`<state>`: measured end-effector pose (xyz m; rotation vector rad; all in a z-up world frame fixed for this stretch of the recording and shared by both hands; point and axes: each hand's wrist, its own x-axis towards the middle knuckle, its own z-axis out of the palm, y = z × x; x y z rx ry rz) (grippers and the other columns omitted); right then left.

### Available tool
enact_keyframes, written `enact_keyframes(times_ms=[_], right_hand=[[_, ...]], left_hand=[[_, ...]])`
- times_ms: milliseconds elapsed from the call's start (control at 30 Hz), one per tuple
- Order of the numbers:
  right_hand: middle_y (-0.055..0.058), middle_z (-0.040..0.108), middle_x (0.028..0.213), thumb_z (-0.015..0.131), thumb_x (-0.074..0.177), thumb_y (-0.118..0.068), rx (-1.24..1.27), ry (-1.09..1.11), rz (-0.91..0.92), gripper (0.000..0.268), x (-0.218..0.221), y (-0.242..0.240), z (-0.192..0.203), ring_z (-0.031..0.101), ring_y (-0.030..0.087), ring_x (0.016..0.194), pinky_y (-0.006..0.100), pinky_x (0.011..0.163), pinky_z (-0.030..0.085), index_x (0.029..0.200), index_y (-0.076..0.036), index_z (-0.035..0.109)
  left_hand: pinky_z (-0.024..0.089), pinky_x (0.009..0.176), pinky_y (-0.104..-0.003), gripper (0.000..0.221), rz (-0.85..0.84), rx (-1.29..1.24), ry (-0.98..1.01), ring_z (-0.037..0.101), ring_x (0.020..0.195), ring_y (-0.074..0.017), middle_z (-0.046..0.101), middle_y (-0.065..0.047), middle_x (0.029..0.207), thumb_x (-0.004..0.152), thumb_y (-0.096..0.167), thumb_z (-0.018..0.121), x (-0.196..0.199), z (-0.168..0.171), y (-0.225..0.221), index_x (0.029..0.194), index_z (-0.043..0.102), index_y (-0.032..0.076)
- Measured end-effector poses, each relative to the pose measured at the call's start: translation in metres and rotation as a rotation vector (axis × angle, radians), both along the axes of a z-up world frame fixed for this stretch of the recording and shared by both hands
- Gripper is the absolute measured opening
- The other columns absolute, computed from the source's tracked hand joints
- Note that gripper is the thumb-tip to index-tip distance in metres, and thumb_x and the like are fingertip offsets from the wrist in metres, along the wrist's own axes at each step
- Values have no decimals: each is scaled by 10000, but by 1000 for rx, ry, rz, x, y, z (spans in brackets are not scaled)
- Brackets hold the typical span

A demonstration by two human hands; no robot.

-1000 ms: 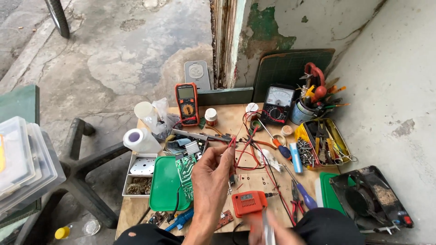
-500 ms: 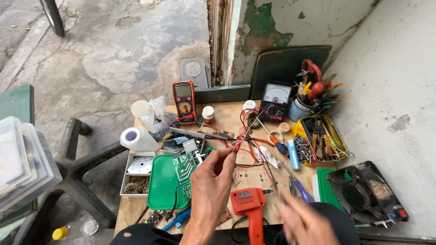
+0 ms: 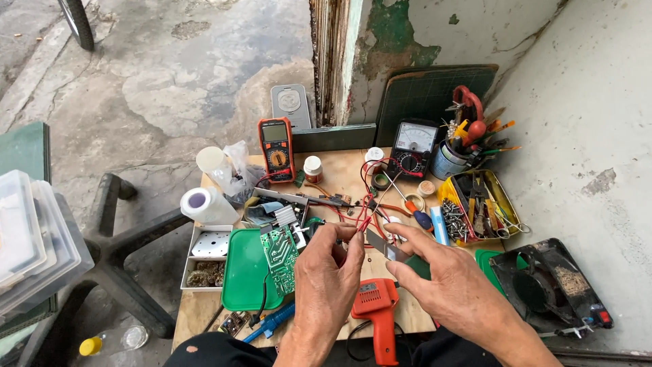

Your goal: Preparing and connecting electrical wires on a repair bench using pliers and wire strippers.

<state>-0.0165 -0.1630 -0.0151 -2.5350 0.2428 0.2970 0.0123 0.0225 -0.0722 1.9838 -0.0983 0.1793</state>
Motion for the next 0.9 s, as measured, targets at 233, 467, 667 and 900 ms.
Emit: enact_keyframes(times_ms=[233,467,667,900], right_hand=[[-215,870,1171,754,921,-435,-110,-13,59,659,10,2,0,785,310,776,412,864,556,1552,-507,579],[-198,870,1106,741,936,-430,-152,-32,117,626,11,-1,2,812,275,885,417,831,562,1541,-465,583],[-160,895,1067,725,953,-445,-152,37,90,555,14,-4,7,831,249,947,416,817,555,1497,-444,617],[-86,869,1197,753,951,-370,-23,-86,147,578,10,-9,-1,735,268,774,427,771,527,1519,-349,642]], left_hand=[[499,576,-359,108,-21,10,65,523,554,-127,646,40,635,1051,289,734,-1,-1,0,1002,742,194],[564,596,-322,76,-43,-13,-26,649,594,-108,853,68,1039,1032,239,708,1,-7,-4,1001,685,173],[591,594,-342,67,-71,-5,-34,680,548,-128,875,24,1215,980,190,704,-1,-3,-5,978,642,164],[456,622,-303,140,-203,-156,383,463,603,-85,643,30,696,979,228,721,2,23,2,884,633,174]])
